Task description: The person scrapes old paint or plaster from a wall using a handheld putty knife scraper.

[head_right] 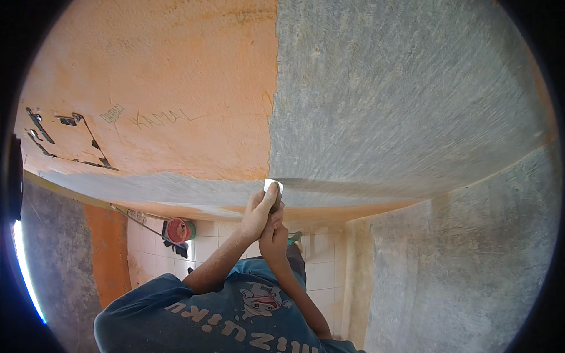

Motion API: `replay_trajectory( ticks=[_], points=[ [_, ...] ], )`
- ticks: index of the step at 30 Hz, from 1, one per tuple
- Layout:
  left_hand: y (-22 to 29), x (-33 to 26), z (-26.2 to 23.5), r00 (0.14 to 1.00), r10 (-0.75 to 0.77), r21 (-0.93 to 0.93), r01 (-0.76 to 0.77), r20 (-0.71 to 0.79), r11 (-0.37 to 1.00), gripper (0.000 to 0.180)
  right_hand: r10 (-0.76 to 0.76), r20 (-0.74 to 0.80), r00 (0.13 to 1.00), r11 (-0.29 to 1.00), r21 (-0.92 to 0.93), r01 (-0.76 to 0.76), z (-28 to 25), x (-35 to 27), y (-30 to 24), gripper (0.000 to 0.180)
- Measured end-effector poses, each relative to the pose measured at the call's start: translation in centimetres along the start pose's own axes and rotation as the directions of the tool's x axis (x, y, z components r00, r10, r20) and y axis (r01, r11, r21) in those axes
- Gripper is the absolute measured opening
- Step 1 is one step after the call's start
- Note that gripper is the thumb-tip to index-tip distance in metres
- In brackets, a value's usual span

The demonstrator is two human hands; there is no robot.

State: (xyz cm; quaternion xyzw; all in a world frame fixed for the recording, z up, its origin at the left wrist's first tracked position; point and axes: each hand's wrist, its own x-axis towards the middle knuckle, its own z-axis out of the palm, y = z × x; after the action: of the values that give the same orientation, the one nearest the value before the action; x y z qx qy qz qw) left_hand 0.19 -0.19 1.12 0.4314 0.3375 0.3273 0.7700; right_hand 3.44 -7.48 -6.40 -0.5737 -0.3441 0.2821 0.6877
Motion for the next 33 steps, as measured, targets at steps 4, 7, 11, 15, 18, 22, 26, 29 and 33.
replay_trajectory(
  ticks=[4, 7, 11, 15, 18, 22, 26, 29, 33],
  points=[
    [-0.7, 0.3, -0.2, 0.998, -0.048, -0.032, 0.047, -0.036, 0.998, 0.042, 0.212, 0.166, 0.963, 0.977, -0.008, -0.214, -1.1, -0.1, 0.4, 0.036],
    [-0.6, 0.2, 0.1, 0.998, -0.015, -0.037, 0.013, -0.058, 0.999, 0.046, 0.151, 0.111, 0.982, 0.988, 0.004, -0.153, -0.4, 0.1, -0.5, 0.038],
    [0.3, 0.0, 0.1, 0.997, 0.053, -0.026, -0.052, 0.046, 0.998, 0.046, 0.184, 0.146, 0.972, 0.981, 0.035, -0.191, -0.8, 0.5, -0.2, 0.040],
    [-0.2, 0.2, -0.2, 0.999, -0.050, -0.026, 0.050, -0.014, 0.998, 0.047, 0.204, 0.162, 0.965, 0.978, 0.006, -0.207, -0.9, 0.0, -0.5, 0.039],
    [-0.1, 0.1, -0.3, 0.998, -0.065, -0.051, 0.066, 0.011, 0.997, 0.046, 0.212, 0.180, 0.960, 0.971, 0.068, -0.228, -0.9, 0.2, -0.5, 0.039],
    [-1.0, 0.4, -1.1, 0.983, 0.148, 0.090, -0.158, 0.106, 0.983, 0.047, 0.228, 0.187, 0.956, 0.962, 0.108, -0.250, -1.4, 0.6, -2.0, 0.039],
    [-2.4, -0.2, -0.7, 0.954, 0.265, 0.272, -0.294, 0.139, 0.916, 0.047, 0.149, 0.291, 0.945, 0.986, 0.026, -0.163, -3.4, 0.7, -1.5, 0.047],
    [-2.3, -0.4, -0.3, 0.928, 0.347, 0.168, -0.367, 0.137, 0.915, 0.053, -0.158, 0.199, 0.967, 0.976, -0.120, 0.184, -2.7, 0.9, -1.9, 0.039],
    [-1.3, -0.2, -1.3, 0.969, 0.207, 0.226, -0.234, 0.138, 0.946, 0.059, 0.165, 0.336, 0.928, 0.985, -0.013, -0.170, -3.4, 1.3, -2.1, 0.032]
  ],
)
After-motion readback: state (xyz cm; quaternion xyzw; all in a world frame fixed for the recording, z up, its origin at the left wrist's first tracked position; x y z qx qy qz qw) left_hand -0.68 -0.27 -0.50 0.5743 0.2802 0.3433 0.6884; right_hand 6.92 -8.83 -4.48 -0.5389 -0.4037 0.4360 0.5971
